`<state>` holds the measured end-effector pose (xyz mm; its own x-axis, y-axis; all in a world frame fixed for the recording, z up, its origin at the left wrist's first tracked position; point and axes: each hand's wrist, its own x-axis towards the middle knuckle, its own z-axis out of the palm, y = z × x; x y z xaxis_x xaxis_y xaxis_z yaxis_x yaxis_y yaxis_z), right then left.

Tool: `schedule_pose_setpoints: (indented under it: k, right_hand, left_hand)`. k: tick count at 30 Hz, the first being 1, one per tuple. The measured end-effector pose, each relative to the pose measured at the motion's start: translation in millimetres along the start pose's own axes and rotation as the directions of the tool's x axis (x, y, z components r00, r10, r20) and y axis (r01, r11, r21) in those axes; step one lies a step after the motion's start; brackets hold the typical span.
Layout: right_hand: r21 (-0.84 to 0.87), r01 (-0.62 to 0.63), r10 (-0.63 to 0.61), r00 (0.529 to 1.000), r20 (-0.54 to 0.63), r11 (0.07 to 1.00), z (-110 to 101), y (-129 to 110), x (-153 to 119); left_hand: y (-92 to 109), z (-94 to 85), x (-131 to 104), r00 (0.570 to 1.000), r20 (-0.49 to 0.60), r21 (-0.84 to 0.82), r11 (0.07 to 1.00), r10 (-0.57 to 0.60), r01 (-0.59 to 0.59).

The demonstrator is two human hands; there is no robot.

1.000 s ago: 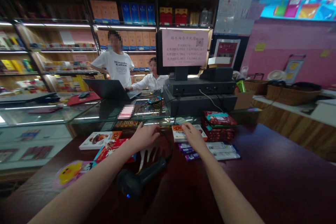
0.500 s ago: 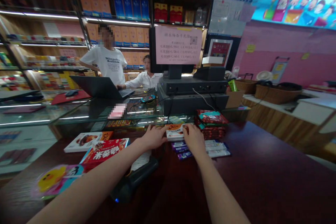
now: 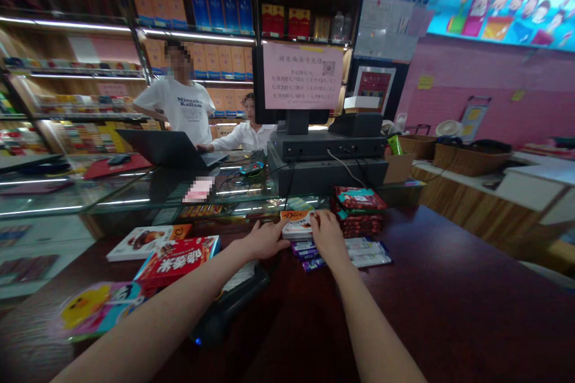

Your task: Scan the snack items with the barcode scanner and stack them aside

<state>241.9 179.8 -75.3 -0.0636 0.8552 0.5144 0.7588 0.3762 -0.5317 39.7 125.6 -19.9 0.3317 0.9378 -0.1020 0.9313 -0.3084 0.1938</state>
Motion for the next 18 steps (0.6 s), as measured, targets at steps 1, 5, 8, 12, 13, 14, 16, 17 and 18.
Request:
schedule_pose_setpoints:
  k: [1, 5, 8, 12, 13, 14, 16, 17, 18]
  right_hand:
    - [0.019, 0.011, -0.011, 1.000, -0.010, 1.000, 1, -1, 0]
    - [0.054, 0.021, -0.021, 1.000, 0.009, 0.998, 0, -10, -1]
    - [0.043, -0.005, 0.004, 1.000, 0.023, 0.999, -4, -14, 0]
    - [-0.044, -0.101, 0.104, 0.993, 0.061, 0.994, -9, -12, 0]
    - [-0.093, -0.132, 0.140, 0.986, 0.086, 0.987, -10, -12, 0]
    - [-0.153, -0.158, 0.177, 0.977, 0.118, 0.975, -11, -13, -2]
    - [-0.280, -0.188, 0.244, 0.953, 0.180, 0.942, -12, -16, -5]
    - [-0.331, -0.192, 0.268, 0.942, 0.200, 0.924, -13, -18, -6]
    - [-0.369, -0.194, 0.285, 0.935, 0.210, 0.909, -14, -20, -8]
  left_hand:
    - [-1, -0.5, -1, 1.000, 0.001, 0.000, 1.000, -0.005, 0.005]
    - [-10, -2.9, -7, 0.999, 0.010, 0.006, 0.999, -0.047, 0.047]
    - [-18, -5.5, -10, 0.995, 0.033, 0.005, 0.995, -0.095, 0.095]
    - [-27, -7.8, -7, 0.985, 0.047, -0.023, 0.985, -0.168, 0.170]
    - [-29, -7.7, -5, 0.981, 0.047, -0.032, 0.981, -0.188, 0.190]
    - [-30, -7.3, -2, 0.978, 0.049, -0.043, 0.977, -0.205, 0.207]
    - [-31, -6.2, 2, 0.973, 0.060, -0.067, 0.971, -0.224, 0.228]
    - [-31, -5.5, 3, 0.972, 0.067, -0.081, 0.970, -0.224, 0.229]
    - [-31, -4.9, 5, 0.973, 0.071, -0.095, 0.969, -0.220, 0.226]
